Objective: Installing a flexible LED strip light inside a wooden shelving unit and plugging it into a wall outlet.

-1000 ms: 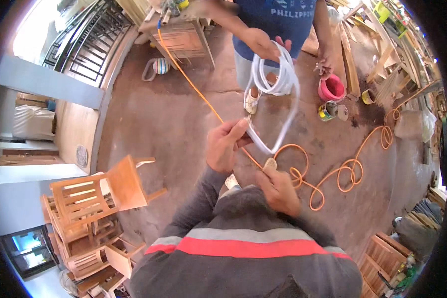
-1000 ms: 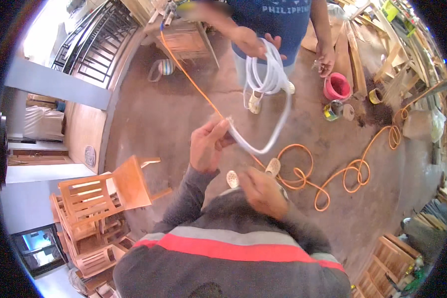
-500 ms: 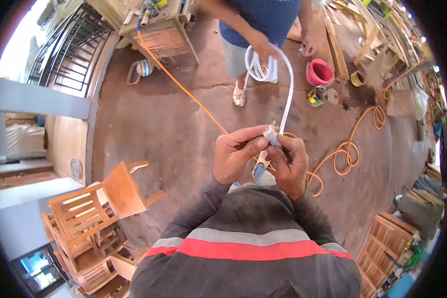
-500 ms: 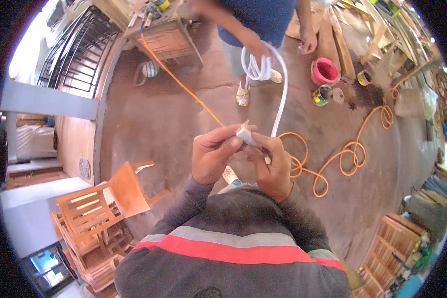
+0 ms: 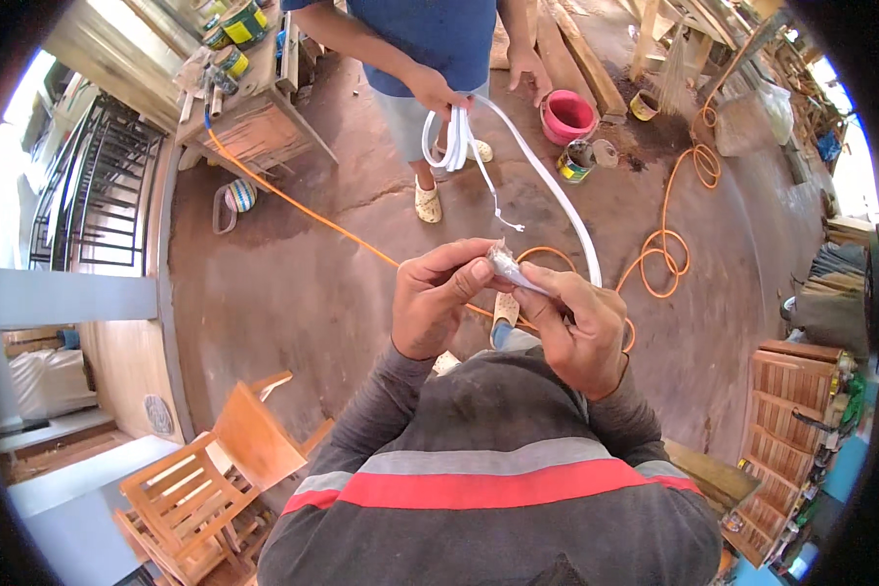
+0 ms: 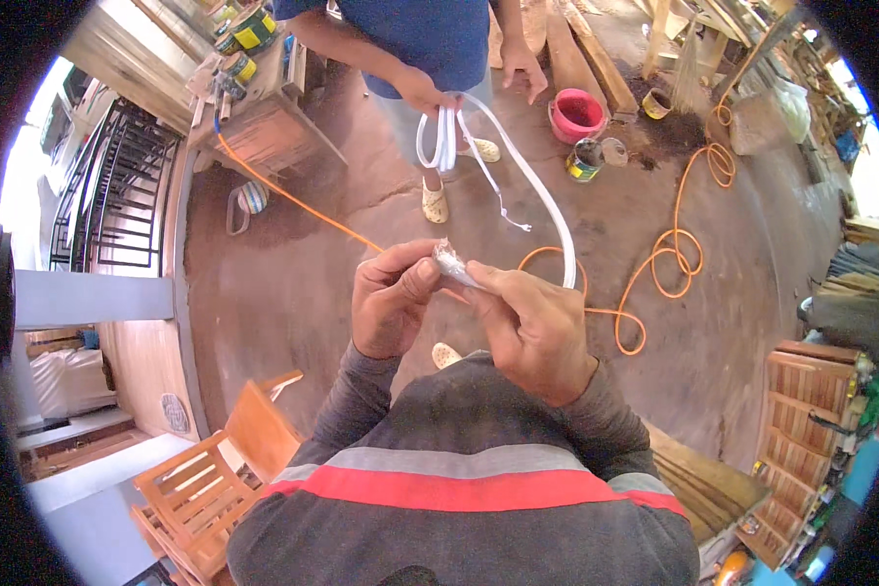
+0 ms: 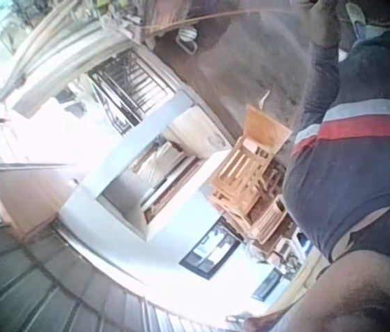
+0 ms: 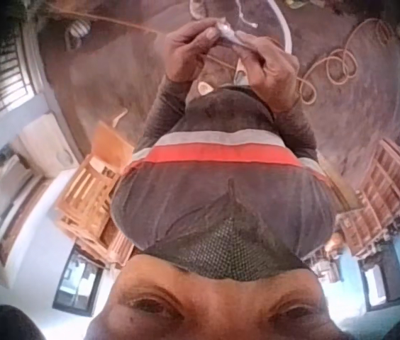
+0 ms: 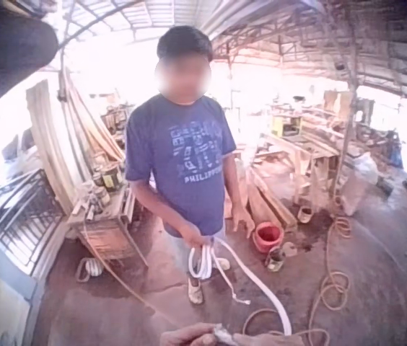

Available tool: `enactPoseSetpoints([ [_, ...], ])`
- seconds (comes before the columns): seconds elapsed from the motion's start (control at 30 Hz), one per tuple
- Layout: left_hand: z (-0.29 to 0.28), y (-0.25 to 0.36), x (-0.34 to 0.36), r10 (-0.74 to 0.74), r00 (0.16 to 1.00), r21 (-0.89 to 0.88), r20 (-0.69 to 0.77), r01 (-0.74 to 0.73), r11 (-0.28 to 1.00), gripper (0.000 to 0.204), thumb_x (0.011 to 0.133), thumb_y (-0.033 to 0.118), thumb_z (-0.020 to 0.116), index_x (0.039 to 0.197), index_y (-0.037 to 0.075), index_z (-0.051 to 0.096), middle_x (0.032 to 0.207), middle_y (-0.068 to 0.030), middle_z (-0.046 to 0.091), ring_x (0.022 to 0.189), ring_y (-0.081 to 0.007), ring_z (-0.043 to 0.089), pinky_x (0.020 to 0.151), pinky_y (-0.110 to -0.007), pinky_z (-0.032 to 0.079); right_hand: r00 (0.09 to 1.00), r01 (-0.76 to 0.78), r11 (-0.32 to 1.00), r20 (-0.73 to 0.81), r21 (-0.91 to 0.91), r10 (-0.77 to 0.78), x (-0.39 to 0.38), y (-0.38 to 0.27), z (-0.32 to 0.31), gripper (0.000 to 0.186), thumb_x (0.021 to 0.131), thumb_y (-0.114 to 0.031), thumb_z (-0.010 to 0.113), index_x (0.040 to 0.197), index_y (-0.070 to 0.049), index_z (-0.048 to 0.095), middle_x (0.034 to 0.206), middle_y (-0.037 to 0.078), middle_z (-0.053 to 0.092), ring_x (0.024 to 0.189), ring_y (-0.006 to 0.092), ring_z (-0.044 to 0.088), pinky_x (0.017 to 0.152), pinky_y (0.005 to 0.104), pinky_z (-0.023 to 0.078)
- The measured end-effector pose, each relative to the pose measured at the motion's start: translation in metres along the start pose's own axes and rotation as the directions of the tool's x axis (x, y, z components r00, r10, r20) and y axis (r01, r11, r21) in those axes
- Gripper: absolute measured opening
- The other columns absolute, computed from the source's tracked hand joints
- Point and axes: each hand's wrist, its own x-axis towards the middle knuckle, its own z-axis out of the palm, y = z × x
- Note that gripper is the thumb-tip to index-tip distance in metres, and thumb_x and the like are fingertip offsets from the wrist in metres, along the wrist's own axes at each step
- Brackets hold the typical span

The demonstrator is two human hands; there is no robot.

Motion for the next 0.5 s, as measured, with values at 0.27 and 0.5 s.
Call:
enactPoseSetpoints([
  [0.27,-0.003,-0.004,0.001,-0.123,0.992,-0.127,0.020,0.125,0.984,0.025,0.091,0.006,0.058,0.113,-0.007,0.058,0.106,-0.0169,0.065,0.099,-0.0235,0.064,0.089,-0.037,0.052,0.994,0.100,0.981,0.058,-0.164,-0.092,0.007,-0.002,-0.013,0.023,0.076,0.001,0.067,0.099,0.000,0.066,0.085,0.014,0.070,0.066,0.0253,0.067,0.059,0.0334,0.052],
  [0.5,0.000,-0.004,0.000,-0.081,0.994,0.045,0.068,0.079,0.996,0.027,0.090,0.007,0.062,0.114,-0.006,0.058,0.112,-0.0181,0.063,0.103,-0.0234,0.062,0.092,-0.037,0.050,0.945,0.322,0.848,0.186,-0.420,-0.267,0.014,-0.003,-0.025,0.030,0.066,-0.002,0.066,0.097,-0.004,0.067,0.088,0.007,0.068,0.071,0.0214,0.063,0.063,0.0340,0.048],
])
